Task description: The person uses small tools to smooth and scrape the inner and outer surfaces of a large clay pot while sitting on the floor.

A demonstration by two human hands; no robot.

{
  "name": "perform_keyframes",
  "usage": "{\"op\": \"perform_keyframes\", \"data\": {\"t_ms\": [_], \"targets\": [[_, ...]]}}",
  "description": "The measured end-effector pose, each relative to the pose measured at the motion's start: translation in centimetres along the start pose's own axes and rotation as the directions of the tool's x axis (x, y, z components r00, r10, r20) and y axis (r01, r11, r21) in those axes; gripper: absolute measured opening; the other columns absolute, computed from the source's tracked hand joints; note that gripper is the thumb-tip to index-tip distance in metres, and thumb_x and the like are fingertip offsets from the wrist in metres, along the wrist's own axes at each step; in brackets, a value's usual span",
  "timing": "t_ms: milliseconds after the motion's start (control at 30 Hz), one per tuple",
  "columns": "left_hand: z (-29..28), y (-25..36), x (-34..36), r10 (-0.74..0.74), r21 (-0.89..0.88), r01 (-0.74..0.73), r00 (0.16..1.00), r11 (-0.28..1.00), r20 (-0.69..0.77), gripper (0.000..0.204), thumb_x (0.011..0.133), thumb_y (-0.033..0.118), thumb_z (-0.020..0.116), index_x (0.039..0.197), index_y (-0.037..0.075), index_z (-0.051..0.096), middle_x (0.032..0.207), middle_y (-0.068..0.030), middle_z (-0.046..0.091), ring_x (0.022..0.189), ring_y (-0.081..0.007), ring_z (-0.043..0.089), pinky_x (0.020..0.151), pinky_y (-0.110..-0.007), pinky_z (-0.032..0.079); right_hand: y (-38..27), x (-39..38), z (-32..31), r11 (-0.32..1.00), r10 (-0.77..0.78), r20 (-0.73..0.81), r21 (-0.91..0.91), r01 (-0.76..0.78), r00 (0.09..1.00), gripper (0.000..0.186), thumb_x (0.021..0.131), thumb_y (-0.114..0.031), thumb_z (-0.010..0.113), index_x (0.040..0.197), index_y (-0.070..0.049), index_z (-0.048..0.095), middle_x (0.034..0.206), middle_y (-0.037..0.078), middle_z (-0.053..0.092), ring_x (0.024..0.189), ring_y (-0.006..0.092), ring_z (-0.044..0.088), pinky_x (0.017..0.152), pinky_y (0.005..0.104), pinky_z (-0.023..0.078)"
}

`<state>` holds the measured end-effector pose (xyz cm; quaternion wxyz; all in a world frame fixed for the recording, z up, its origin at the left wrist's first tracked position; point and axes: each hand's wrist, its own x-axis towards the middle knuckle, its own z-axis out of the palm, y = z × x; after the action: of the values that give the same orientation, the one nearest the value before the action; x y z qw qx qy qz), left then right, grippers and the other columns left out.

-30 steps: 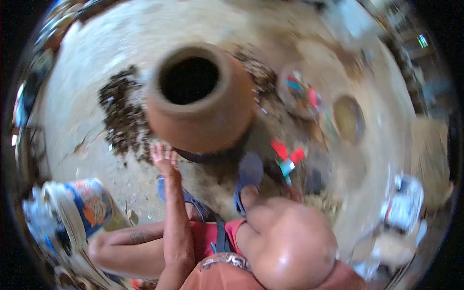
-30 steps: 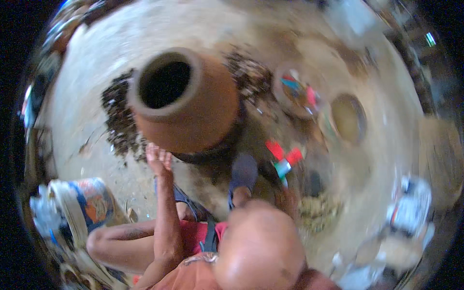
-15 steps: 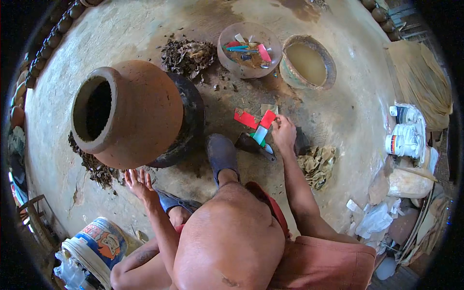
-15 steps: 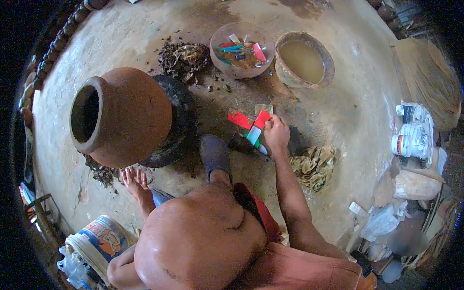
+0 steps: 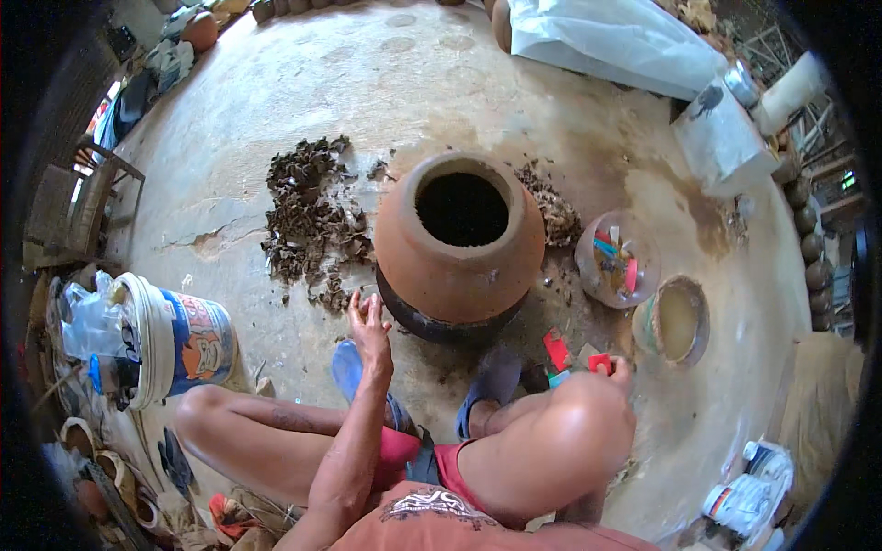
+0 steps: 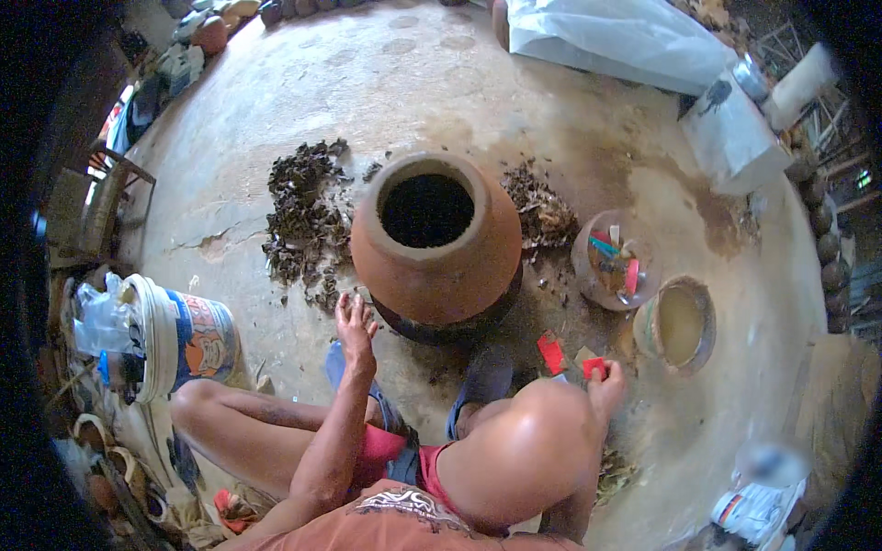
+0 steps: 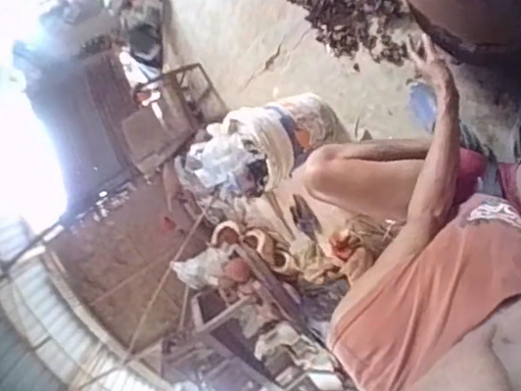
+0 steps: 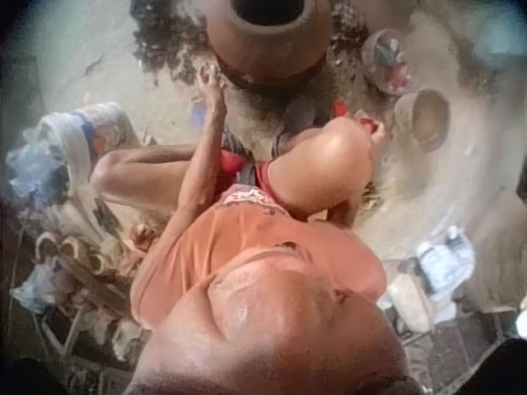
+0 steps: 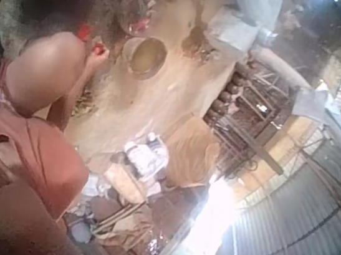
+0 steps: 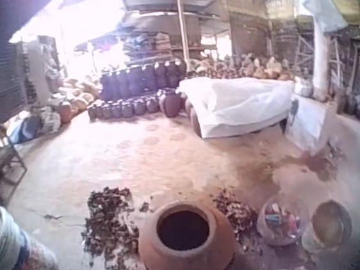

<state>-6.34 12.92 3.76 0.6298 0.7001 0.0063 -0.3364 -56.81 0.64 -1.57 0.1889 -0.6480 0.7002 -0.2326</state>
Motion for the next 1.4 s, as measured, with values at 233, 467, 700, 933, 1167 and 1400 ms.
{"op": "perform_keyframes", "data": {"t_ms": [233, 467, 700, 933, 1167, 1400], "targets": [[4.2, 10.8, -3.7, 0.425, -0.145, -0.419, 0.905, 0.896, 0.011, 0.067, 0.107, 0.027, 0.064, 0.163, 0.006, 0.034, 0.158, -0.0193, 0.046, 0.149, -0.0324, 0.042, 0.121, -0.044, 0.035, -20.9, 9.1, -17.0, 0.975, -0.2, -0.376, 0.015, 0.222, 0.905, 0.018, 0.098, -0.006, 0.07, 0.115, -0.001, 0.07, 0.098, 0.01, 0.073, 0.091, 0.0206, 0.069, 0.083, 0.0365, 0.055], [5.9, 14.0, -6.3, 0.591, -0.104, -0.582, 0.793, 0.807, 0.149, 0.079, 0.099, 0.03, 0.071, 0.162, 0.001, 0.034, 0.166, -0.0213, 0.038, 0.156, -0.0338, 0.033, 0.127, -0.046, 0.026, -44.0, 6.1, -14.7, 0.778, -0.425, -0.259, 0.385, 0.496, 0.867, 0.021, 0.101, -0.008, 0.067, 0.122, -0.004, 0.069, 0.106, 0.011, 0.076, 0.094, 0.0178, 0.073, 0.082, 0.0362, 0.059], [7.6, 15.0, -9.1, 0.618, 0.114, -0.65, 0.753, 0.751, 0.224, 0.085, 0.095, 0.032, 0.075, 0.161, -0.002, 0.034, 0.167, -0.0248, 0.036, 0.158, -0.0434, 0.025, 0.129, -0.05, 0.02, -50.4, 5.8, -5.7, 0.792, -0.58, 0.058, 0.272, 0.547, 0.812, 0.022, 0.095, -0.01, 0.067, 0.115, -0.002, 0.072, 0.09, 0.025, 0.075, 0.086, 0.042, 0.075, 0.075, 0.0474, 0.06], [8.2, 16.0, -10.4, 0.569, 0.23, -0.63, 0.773, 0.742, 0.281, 0.086, 0.098, 0.036, 0.072, 0.166, 0.003, 0.029, 0.171, -0.0194, 0.031, 0.162, -0.0428, 0.015, 0.129, -0.059, 0.011, -51.9, 5.2, -2.9, 0.816, -0.576, 0.062, 0.102, 0.568, 0.815, 0.014, 0.091, -0.007, 0.063, 0.1, 0.003, 0.069, 0.08, 0.029, 0.07, 0.079, 0.0473, 0.072, 0.071, 0.0535, 0.058], [8.5, 15.2, -10.0, 0.54, 0.264, -0.618, 0.781, 0.74, 0.313, 0.085, 0.1, 0.037, 0.069, 0.168, 0.008, 0.027, 0.174, -0.0156, 0.027, 0.163, -0.0436, 0.01, 0.128, -0.064, 0.005, -52.0, 5.0, -1.9, 0.784, -0.616, 0.038, 0.128, 0.608, 0.787, 0.014, 0.091, -0.008, 0.063, 0.097, 0.004, 0.068, 0.091, 0.027, 0.072, 0.085, 0.0462, 0.071, 0.075, 0.0543, 0.056], [8.7, 15.6, -10.0, 0.582, 0.295, -0.656, 0.753, 0.694, 0.305, 0.077, 0.101, 0.03, 0.066, 0.166, 0.005, 0.032, 0.172, -0.0153, 0.033, 0.162, -0.0419, 0.015, 0.13, -0.053, 0.009, -51.8, 5.3, -1.7, 0.736, -0.674, 0.101, 0.163, 0.657, 0.731, 0.018, 0.092, -0.005, 0.066, 0.107, 0.002, 0.073, 0.097, 0.023, 0.073, 0.091, 0.0438, 0.072, 0.08, 0.0486, 0.056]]}}
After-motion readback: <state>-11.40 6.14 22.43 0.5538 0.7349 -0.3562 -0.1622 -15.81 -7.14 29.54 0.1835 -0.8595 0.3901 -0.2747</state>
